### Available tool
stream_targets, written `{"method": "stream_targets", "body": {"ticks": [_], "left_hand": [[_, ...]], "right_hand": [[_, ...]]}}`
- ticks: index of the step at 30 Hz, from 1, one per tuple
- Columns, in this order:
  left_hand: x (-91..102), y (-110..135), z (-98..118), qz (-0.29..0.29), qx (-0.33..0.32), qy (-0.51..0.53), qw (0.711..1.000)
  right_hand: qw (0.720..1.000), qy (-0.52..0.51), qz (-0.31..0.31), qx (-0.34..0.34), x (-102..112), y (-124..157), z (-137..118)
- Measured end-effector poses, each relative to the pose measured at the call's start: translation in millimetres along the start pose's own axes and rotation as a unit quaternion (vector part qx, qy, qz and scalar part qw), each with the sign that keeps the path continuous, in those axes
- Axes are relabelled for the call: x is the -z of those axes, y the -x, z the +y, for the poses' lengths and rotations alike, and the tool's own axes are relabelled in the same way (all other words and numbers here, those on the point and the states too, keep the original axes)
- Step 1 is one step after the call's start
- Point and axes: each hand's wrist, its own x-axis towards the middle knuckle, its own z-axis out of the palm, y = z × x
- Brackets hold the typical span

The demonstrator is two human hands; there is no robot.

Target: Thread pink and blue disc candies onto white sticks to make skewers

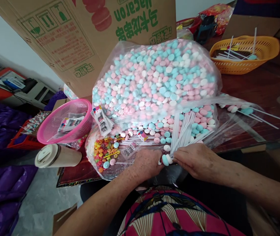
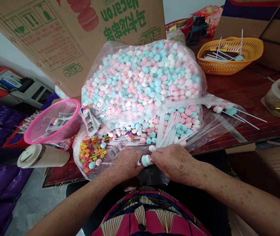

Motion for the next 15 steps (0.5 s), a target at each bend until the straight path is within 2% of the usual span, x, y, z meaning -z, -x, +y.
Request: {"method": "stream_targets", "body": {"ticks": [2, 4, 6, 8, 10, 11, 15], "left_hand": [[2.3, 0.5, -4.8, 0.0, 0.009, 0.026, 1.0], [11.8, 4.5, -17.3, -0.003, 0.003, 0.111, 0.994], [25.3, 11.6, -33.8, -0.018, -0.025, 0.213, 0.977], [37.1, 19.5, -48.0, -0.047, -0.075, 0.269, 0.959], [42.6, 26.0, -55.5, -0.055, -0.103, 0.269, 0.956], [42.8, 28.3, -56.6, -0.048, -0.094, 0.254, 0.962], [35.5, 32.1, -52.6, -0.013, 0.014, 0.16, 0.987]], "right_hand": [[1.0, 0.007, 0.011, 0.003, -1.5, -0.3, 2.4], [0.999, 0.019, 0.046, 0.012, -2.3, 1.0, 6.2], [0.994, 0.034, 0.096, 0.032, -2.2, 3.6, 9.4], [0.988, 0.048, 0.14, 0.053, -2.0, 6.7, 11.2], [0.983, 0.061, 0.162, 0.054, -2.6, 9.7, 11.9], [0.983, 0.063, 0.167, 0.045, -3.4, 11.1, 12.1], [0.986, 0.0, 0.167, 0.011, -7.6, 15.4, 14.2]]}}
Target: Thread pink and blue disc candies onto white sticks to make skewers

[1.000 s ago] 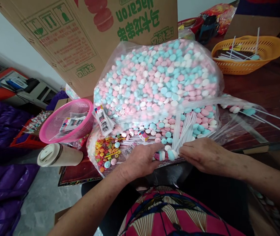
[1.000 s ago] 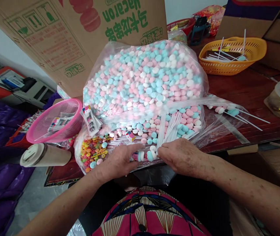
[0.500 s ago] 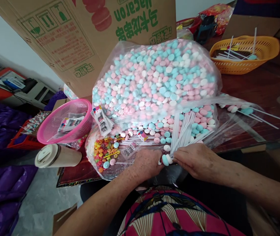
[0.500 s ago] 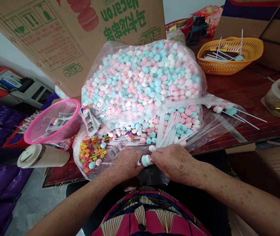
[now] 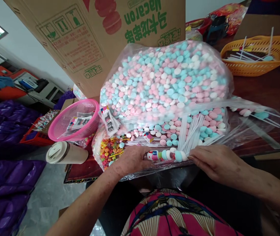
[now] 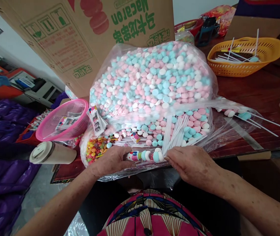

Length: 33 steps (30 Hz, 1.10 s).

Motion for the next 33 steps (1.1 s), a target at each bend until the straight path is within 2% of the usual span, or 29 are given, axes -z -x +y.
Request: {"method": "stream_targets", "body": {"ticks": [1, 3, 6, 8, 11, 12, 14, 17, 19, 21, 24, 26, 28, 29, 31, 33], "left_hand": [[-1.7, 0.1, 0.7, 0.009, 0.007, -0.006, 1.0], [-3.2, -0.4, 1.4, 0.016, -0.027, 0.031, 0.999], [-3.9, -2.8, -0.3, -0.036, -0.099, 0.171, 0.98], [-6.2, -5.7, -3.5, -0.121, -0.077, 0.273, 0.951], [-12.0, -11.0, -7.9, -0.232, 0.004, 0.373, 0.898], [-13.7, -12.8, -8.5, -0.25, 0.018, 0.388, 0.887], [-15.9, -15.8, -8.1, -0.255, 0.023, 0.383, 0.887], [-15.6, -18.0, -4.1, -0.2, -0.023, 0.306, 0.931], [-14.8, -17.4, -0.4, -0.12, -0.073, 0.205, 0.969], [-16.0, -16.0, 3.7, -0.031, -0.099, 0.066, 0.992], [-24.9, -15.6, 9.9, 0.056, -0.106, -0.145, 0.982], [-34.2, -17.1, 14.0, 0.103, -0.102, -0.222, 0.964], [-41.8, -18.9, 17.6, 0.144, -0.079, -0.242, 0.956], [-43.4, -19.4, 18.9, 0.15, -0.068, -0.236, 0.958], [-39.9, -19.5, 19.4, 0.131, -0.053, -0.197, 0.97], [-27.3, -18.6, 15.7, 0.076, -0.065, -0.103, 0.99]], "right_hand": [[1.0, -0.022, 0.0, 0.0, -0.3, 0.5, 0.5], [0.999, -0.038, 0.012, 0.017, 0.4, -0.4, 1.3], [0.994, 0.022, 0.068, 0.087, 5.8, -5.9, 2.1], [0.981, 0.072, 0.097, 0.152, 11.4, -10.6, 2.9], [0.962, 0.115, 0.096, 0.23, 18.3, -16.3, 3.0], [0.957, 0.123, 0.094, 0.244, 19.1, -17.5, 2.5], [0.953, 0.126, 0.086, 0.261, 17.6, -18.4, 0.2], [0.954, 0.116, 0.082, 0.265, 10.0, -16.7, -4.3], [0.96, 0.1, 0.08, 0.249, 5.0, -14.5, -6.6], [0.977, 0.06, 0.06, 0.196, 2.5, -12.6, -7.8], [0.996, -0.069, -0.026, 0.055, 2.2, -12.5, -8.5], [0.983, -0.157, -0.087, -0.038, 1.1, -13.7, -9.7], [0.973, -0.188, -0.104, -0.089, -2.4, -14.9, -11.4], [0.975, -0.176, -0.1, -0.092, -4.8, -15.2, -12.2], [0.989, -0.108, -0.074, -0.065, -8.8, -15.1, -12.8], [0.998, -0.045, -0.047, -0.017, -10.2, -14.4, -11.5]]}}
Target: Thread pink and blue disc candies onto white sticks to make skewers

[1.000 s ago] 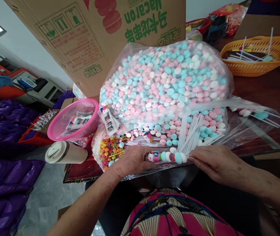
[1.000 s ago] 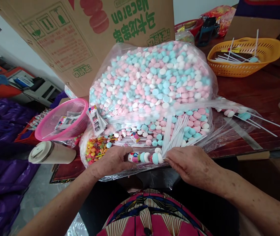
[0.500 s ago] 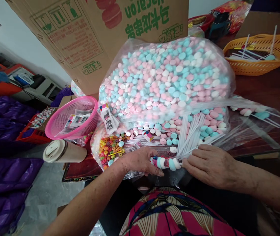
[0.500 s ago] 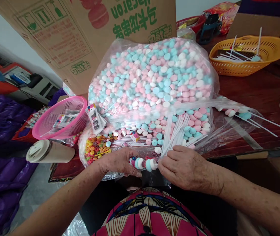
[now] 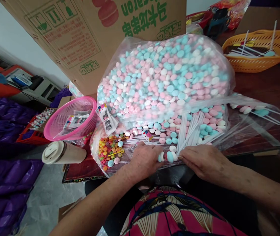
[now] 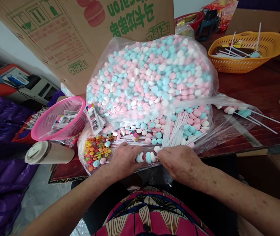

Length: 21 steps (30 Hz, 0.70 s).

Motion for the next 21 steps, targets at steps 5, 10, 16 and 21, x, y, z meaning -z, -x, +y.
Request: {"method": "stream_targets", "body": {"ticks": [5, 10, 16, 21], "left_hand": [[31.9, -2.7, -31.3, -0.228, -0.135, 0.349, 0.899], [24.7, -1.7, -36.8, -0.35, -0.031, 0.411, 0.841], [18.7, 5.1, -9.8, -0.121, 0.016, 0.107, 0.987], [14.6, 7.5, 2.9, -0.035, 0.058, -0.129, 0.989]], "right_hand": [[0.992, 0.029, 0.061, 0.105, 6.9, 1.0, 5.5], [0.972, 0.102, 0.112, 0.182, 13.7, 0.7, 8.9], [0.992, 0.055, 0.063, 0.095, 13.6, 9.0, 8.9], [0.986, -0.148, 0.006, -0.075, 11.0, 7.3, 0.8]]}}
